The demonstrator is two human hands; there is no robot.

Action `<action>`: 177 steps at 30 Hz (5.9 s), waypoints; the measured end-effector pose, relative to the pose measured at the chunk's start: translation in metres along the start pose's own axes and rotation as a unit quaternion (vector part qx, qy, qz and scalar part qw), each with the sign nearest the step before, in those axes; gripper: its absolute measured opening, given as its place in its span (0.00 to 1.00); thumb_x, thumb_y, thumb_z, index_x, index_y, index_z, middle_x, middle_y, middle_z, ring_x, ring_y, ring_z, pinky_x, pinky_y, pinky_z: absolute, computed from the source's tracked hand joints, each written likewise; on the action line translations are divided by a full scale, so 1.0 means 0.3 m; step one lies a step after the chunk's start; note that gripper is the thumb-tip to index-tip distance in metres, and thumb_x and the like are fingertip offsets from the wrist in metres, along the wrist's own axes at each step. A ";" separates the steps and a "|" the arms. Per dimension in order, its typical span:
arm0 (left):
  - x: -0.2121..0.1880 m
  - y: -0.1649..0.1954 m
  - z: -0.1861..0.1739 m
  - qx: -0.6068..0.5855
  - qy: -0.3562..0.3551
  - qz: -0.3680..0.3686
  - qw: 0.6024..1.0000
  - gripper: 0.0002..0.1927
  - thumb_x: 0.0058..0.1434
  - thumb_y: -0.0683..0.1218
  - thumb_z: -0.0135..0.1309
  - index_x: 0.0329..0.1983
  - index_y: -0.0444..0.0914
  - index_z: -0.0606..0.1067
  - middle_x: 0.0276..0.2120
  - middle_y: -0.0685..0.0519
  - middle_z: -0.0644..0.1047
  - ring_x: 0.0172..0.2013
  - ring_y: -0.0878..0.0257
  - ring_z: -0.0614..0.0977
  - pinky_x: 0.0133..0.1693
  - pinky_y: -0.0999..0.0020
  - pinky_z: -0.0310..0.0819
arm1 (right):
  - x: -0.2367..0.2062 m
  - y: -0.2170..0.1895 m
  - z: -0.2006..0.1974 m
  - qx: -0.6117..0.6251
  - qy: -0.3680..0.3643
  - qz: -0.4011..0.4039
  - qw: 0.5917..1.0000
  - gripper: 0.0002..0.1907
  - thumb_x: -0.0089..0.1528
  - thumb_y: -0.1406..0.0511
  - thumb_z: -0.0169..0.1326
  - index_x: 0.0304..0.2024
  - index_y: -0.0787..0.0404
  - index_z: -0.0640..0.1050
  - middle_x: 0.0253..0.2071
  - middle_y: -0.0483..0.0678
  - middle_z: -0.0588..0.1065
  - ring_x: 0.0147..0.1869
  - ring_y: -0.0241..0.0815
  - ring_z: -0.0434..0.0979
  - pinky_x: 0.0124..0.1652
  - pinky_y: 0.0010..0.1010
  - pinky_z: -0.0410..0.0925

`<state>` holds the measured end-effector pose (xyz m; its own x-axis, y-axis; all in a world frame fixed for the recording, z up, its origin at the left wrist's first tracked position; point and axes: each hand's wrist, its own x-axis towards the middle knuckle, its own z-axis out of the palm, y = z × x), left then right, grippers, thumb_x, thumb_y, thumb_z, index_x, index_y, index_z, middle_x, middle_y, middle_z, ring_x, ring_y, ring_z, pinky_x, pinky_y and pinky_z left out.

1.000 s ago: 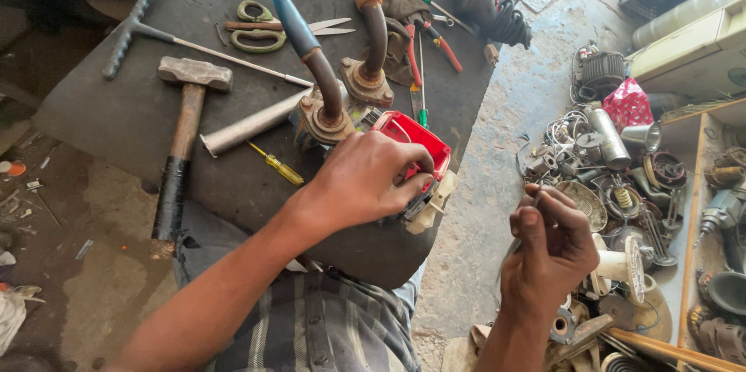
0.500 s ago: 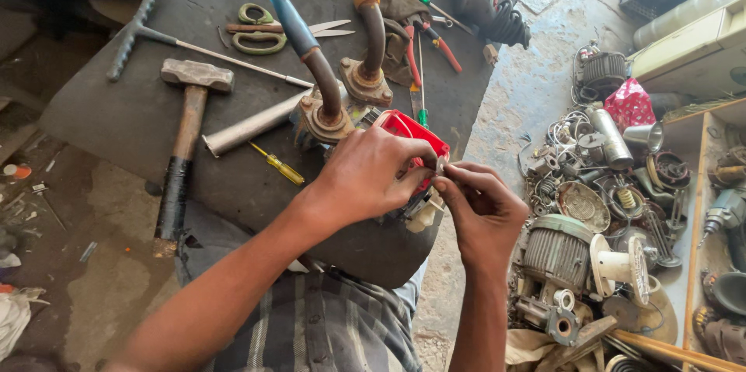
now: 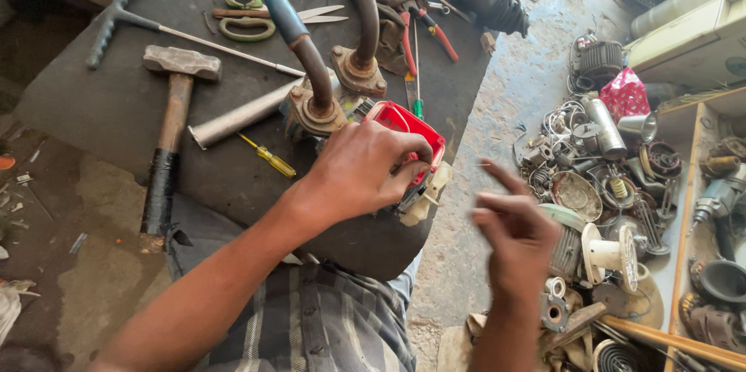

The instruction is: The person uses a pair of scissors to strip the insulation from a white wire and then cuts the wire to length. The work is performed at a cluttered workbench in a workshop environment.

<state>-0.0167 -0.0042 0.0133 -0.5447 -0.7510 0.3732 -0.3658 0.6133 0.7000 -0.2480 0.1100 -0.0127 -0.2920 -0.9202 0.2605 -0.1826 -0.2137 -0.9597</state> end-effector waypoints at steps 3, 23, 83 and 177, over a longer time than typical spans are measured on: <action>-0.001 0.001 -0.001 0.009 0.019 0.021 1.000 0.09 0.55 0.48 0.63 0.37 0.43 0.83 0.29 0.47 0.83 0.37 0.45 0.83 0.41 0.50 0.76 | -0.003 0.046 0.105 0.058 -0.049 0.003 0.997 0.12 0.57 0.77 0.64 0.44 0.69 0.81 0.59 0.60 0.76 0.56 0.40 0.80 0.52 0.28 0.75; 0.003 -0.002 0.005 0.005 0.012 0.014 1.000 0.08 0.55 0.48 0.63 0.38 0.43 0.83 0.30 0.48 0.83 0.37 0.46 0.83 0.41 0.51 0.76 | -0.006 0.049 0.040 -0.026 0.136 0.091 0.986 0.22 0.64 0.62 0.55 0.59 0.53 0.65 0.34 0.48 0.78 0.35 0.34 0.80 0.28 0.25 0.73; 0.000 0.013 -0.022 -0.018 0.053 0.072 0.996 0.05 0.55 0.47 0.60 0.35 0.44 0.82 0.30 0.48 0.82 0.37 0.49 0.84 0.51 0.50 0.74 | 0.026 0.077 0.182 -0.087 0.035 -0.001 0.996 0.16 0.64 0.72 0.57 0.54 0.72 0.79 0.49 0.47 0.77 0.50 0.32 0.77 0.47 0.21 0.70; -0.010 -0.019 0.033 -0.033 0.034 0.031 0.998 0.08 0.60 0.45 0.61 0.42 0.41 0.83 0.32 0.46 0.82 0.34 0.50 0.85 0.36 0.57 0.79 | 0.033 -0.051 0.033 0.100 0.253 0.055 0.961 0.18 0.70 0.56 0.60 0.49 0.65 0.76 0.29 0.41 0.68 0.25 0.27 0.63 0.23 0.19 0.58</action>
<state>-0.0204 -0.0030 0.0020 -0.5121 -0.7285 0.4551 -0.2813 0.6428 0.7125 -0.2387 0.1008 0.0034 -0.7281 -0.6739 0.1257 0.0442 -0.2291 -0.9724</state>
